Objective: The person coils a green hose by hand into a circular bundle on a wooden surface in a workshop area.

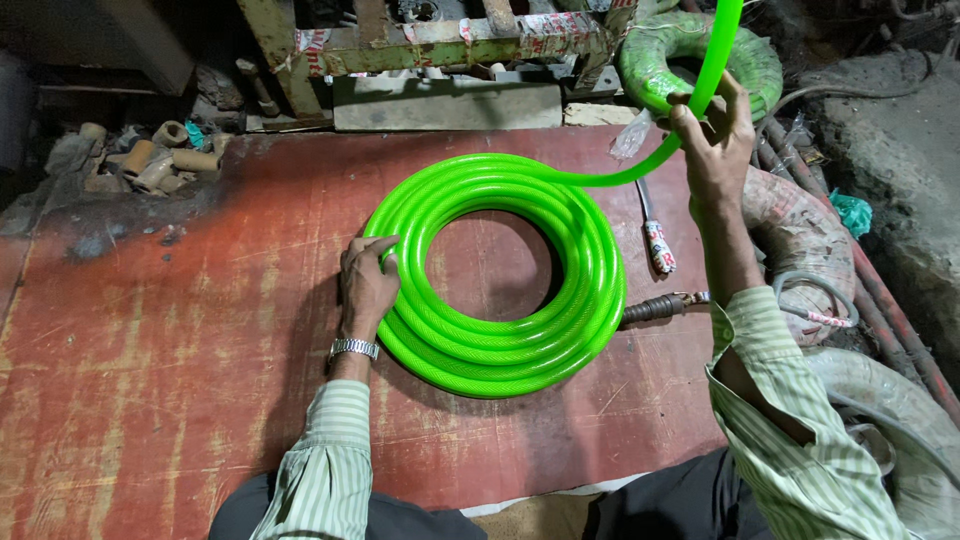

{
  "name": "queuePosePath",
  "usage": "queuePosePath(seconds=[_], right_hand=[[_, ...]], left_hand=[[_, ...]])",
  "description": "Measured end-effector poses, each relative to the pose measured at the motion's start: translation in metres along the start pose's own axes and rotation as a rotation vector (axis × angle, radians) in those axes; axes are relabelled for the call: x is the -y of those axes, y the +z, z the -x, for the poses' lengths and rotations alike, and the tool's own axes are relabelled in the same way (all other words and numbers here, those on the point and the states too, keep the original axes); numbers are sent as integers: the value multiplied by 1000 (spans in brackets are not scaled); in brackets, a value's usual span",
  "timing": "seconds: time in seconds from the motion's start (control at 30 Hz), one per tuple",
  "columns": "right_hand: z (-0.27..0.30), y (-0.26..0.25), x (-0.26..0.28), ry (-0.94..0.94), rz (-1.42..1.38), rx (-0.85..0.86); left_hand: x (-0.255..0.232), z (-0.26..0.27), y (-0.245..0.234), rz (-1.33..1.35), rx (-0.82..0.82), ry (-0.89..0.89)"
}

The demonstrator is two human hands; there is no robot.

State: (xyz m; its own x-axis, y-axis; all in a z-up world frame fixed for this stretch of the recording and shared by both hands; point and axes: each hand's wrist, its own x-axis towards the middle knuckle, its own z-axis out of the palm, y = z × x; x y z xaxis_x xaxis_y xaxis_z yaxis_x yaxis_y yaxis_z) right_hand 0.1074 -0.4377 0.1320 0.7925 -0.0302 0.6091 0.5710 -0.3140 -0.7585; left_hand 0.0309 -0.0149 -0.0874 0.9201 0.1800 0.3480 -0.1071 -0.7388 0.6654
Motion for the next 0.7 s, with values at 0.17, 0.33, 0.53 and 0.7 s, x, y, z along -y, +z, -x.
queuePosePath(seconds=[0.17,0.33,0.53,0.7], right_hand=[[23,-18,-43,-16,247,74],[49,-13,-34,16,370,130],[62,-1,-51,59,374,173],[77,-7,-36,130,352,160]], left_hand=[[-5,-1,-4,5,37,-22],[-13,-2,-10,12,90,-87],[-17,-2,-13,16,95,-98],[-12,-1,-13,8,87,-70]])
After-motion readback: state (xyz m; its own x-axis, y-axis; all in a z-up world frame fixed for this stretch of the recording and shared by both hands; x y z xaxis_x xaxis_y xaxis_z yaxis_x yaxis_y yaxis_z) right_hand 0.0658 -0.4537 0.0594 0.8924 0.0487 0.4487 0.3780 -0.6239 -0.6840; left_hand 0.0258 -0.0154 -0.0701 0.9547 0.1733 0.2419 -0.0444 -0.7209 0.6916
